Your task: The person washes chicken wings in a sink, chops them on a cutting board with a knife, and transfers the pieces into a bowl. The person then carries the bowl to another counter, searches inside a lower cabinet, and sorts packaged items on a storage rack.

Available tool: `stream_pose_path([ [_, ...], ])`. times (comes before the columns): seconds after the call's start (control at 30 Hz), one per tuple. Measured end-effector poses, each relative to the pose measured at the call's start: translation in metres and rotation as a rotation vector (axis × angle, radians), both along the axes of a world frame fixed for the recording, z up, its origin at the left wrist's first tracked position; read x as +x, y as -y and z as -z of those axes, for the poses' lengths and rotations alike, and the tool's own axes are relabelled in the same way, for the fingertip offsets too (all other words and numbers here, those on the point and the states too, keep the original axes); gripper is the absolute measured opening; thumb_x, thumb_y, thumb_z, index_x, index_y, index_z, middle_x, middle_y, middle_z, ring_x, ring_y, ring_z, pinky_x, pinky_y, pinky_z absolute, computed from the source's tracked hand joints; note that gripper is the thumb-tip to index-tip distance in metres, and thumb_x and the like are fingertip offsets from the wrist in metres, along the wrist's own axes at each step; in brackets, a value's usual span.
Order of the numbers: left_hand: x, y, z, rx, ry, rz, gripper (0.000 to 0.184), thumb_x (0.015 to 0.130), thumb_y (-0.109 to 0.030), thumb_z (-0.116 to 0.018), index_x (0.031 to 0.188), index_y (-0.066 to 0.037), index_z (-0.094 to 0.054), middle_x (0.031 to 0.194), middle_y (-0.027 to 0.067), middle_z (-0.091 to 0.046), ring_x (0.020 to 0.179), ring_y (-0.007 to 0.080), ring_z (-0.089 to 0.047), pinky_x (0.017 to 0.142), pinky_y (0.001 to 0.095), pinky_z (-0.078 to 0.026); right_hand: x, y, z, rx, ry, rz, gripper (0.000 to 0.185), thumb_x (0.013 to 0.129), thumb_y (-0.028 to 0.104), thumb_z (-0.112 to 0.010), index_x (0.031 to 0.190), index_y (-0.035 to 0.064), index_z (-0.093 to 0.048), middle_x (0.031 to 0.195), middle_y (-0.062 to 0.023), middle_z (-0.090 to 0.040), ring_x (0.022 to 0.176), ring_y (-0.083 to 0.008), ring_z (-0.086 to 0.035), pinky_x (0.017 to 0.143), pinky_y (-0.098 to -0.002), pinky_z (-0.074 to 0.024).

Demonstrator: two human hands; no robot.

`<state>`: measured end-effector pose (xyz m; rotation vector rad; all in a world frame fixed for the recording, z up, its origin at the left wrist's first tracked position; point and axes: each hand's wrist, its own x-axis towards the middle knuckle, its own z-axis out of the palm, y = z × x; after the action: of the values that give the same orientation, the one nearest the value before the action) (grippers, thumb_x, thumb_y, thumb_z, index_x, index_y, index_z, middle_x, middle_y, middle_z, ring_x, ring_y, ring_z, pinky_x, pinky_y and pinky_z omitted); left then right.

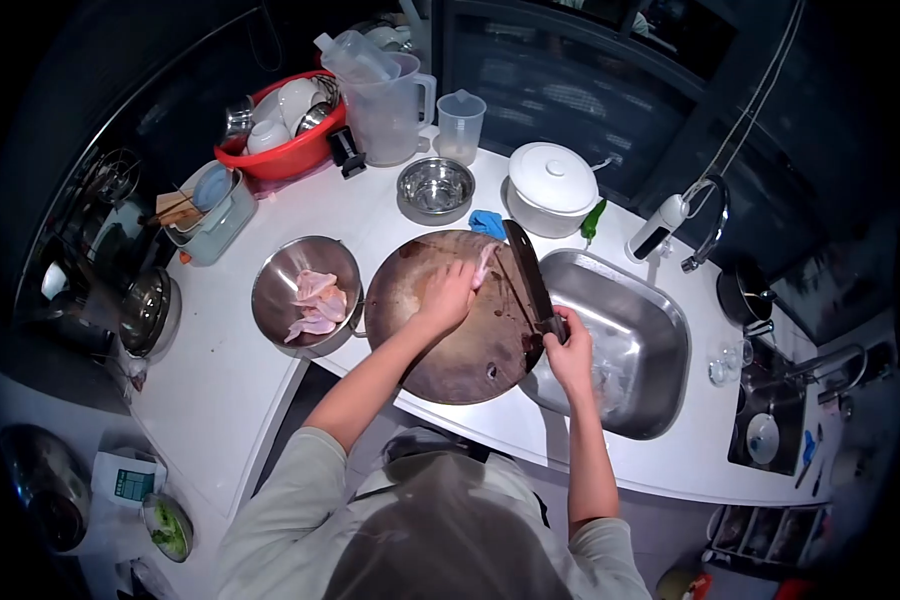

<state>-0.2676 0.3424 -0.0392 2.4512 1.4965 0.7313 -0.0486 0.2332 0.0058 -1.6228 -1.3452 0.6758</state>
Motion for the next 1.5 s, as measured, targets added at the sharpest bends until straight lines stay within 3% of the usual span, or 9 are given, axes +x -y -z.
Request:
stream_pose_path([
  [0.07,0.005,0.006,0.010,0.034,0.104,-0.046,0.045,0.078,-0.015,-0.064,0.118,-0.001,-0.047,0.109,0.0181,-0.053,0.101,0.0377,-0.052,0.089,0.0481,-0.043,-0.001,0.006,-0.006,0.030,0.005,0.011,0.041,0.070,0.007,-0.057,0.111,0.0042,-0.060,0.070,-0.0100,-0.062,0.056,-0.0167,-0.053,0.058,-0.0301,-0.0448],
  [0.2,-0.014,0.026,0.012,-0.041,0.240,-0.161,0.064,0.076,-0.022,-0.069,0.129,0.002,-0.044,0.116,0.0196,-0.051,0.109,0.0388,-0.047,0.097,0.0452,-0.037,-0.010,0.014,-0.014,0.107,0.073,0.008,0.034,0.078,0.013,-0.062,0.110,0.0033,-0.060,0.074,-0.0175,-0.065,0.065,-0.0293,-0.065,0.063,-0.0383,-0.0492],
  [0.23,-0.016,0.030,0.010,-0.085,0.224,-0.186,0.065,0.076,-0.023,-0.070,0.129,0.002,-0.044,0.116,0.0199,-0.051,0.109,0.0386,-0.047,0.097,0.0451,-0.037,-0.016,0.015,-0.019,0.023,0.060,-0.008,0.031,0.082,0.015,-0.062,0.110,0.0034,-0.059,0.076,-0.0214,-0.065,0.074,-0.0368,-0.067,0.066,-0.0423,-0.0497],
  [0.5,-0.013,0.020,0.014,-0.147,0.262,-0.231,0.053,0.078,-0.018,-0.062,0.124,0.003,-0.050,0.105,0.0239,-0.055,0.103,0.0416,-0.053,0.090,0.0484,-0.043,-0.074,-0.010,0.002,-0.026,0.246,-0.210,0.029,0.087,0.017,-0.060,0.111,0.0018,-0.052,0.079,-0.0273,-0.063,0.079,-0.0480,-0.061,0.067,-0.0535,-0.0466],
  [0.6,-0.013,0.020,0.006,-0.269,0.297,-0.215,0.040,0.079,-0.015,-0.058,0.114,0.004,-0.056,0.097,0.0264,-0.057,0.092,0.0436,-0.058,0.082,0.0501,-0.047,-0.087,-0.009,0.004,-0.101,0.312,-0.232,0.031,0.089,0.014,-0.056,0.113,-0.0029,-0.047,0.082,-0.0310,-0.063,0.081,-0.0488,-0.061,0.071,-0.0557,-0.0469],
  [0.9,-0.015,0.016,0.024,-0.074,0.332,-0.173,0.027,0.080,-0.009,-0.056,0.102,0.006,-0.059,0.085,0.0282,-0.059,0.078,0.0445,-0.060,0.069,0.0510,-0.048,-0.095,-0.022,-0.005,-0.216,0.404,-0.288,0.026,0.089,0.015,-0.056,0.104,-0.0033,-0.045,0.077,-0.0319,-0.062,0.075,-0.0496,-0.061,0.067,-0.0578,-0.0467],
  [1.2,-0.016,0.015,0.029,-0.072,0.286,-0.177,0.031,0.076,-0.006,-0.061,0.104,0.007,-0.058,0.090,0.0238,-0.060,0.087,0.0408,-0.059,0.077,0.0466,-0.050,-0.110,-0.089,0.002,-0.040,0.327,-0.352,0.026,0.088,0.011,-0.057,0.098,-0.0096,-0.044,0.074,-0.0343,-0.058,0.075,-0.0515,-0.058,0.065,-0.0567,-0.0446],
  [1.47,-0.018,0.015,0.031,-0.110,0.313,-0.178,0.033,0.078,-0.008,-0.060,0.107,0.006,-0.057,0.091,0.0233,-0.059,0.087,0.0405,-0.059,0.077,0.0468,-0.049,-0.083,-0.052,-0.010,-0.153,0.215,-0.346,0.028,0.090,0.017,-0.058,0.103,-0.0054,-0.048,0.077,-0.0328,-0.060,0.081,-0.0492,-0.060,0.066,-0.0520,-0.0457],
  [1.5,-0.018,0.015,0.028,-0.135,0.315,-0.178,0.033,0.078,-0.008,-0.060,0.107,0.005,-0.057,0.091,0.0234,-0.059,0.087,0.0406,-0.059,0.077,0.0467,-0.050,-0.081,-0.044,-0.019,-0.293,0.228,-0.334,0.029,0.090,0.018,-0.058,0.103,-0.0053,-0.049,0.077,-0.0327,-0.060,0.081,-0.0480,-0.061,0.066,-0.0513,-0.0458],
])
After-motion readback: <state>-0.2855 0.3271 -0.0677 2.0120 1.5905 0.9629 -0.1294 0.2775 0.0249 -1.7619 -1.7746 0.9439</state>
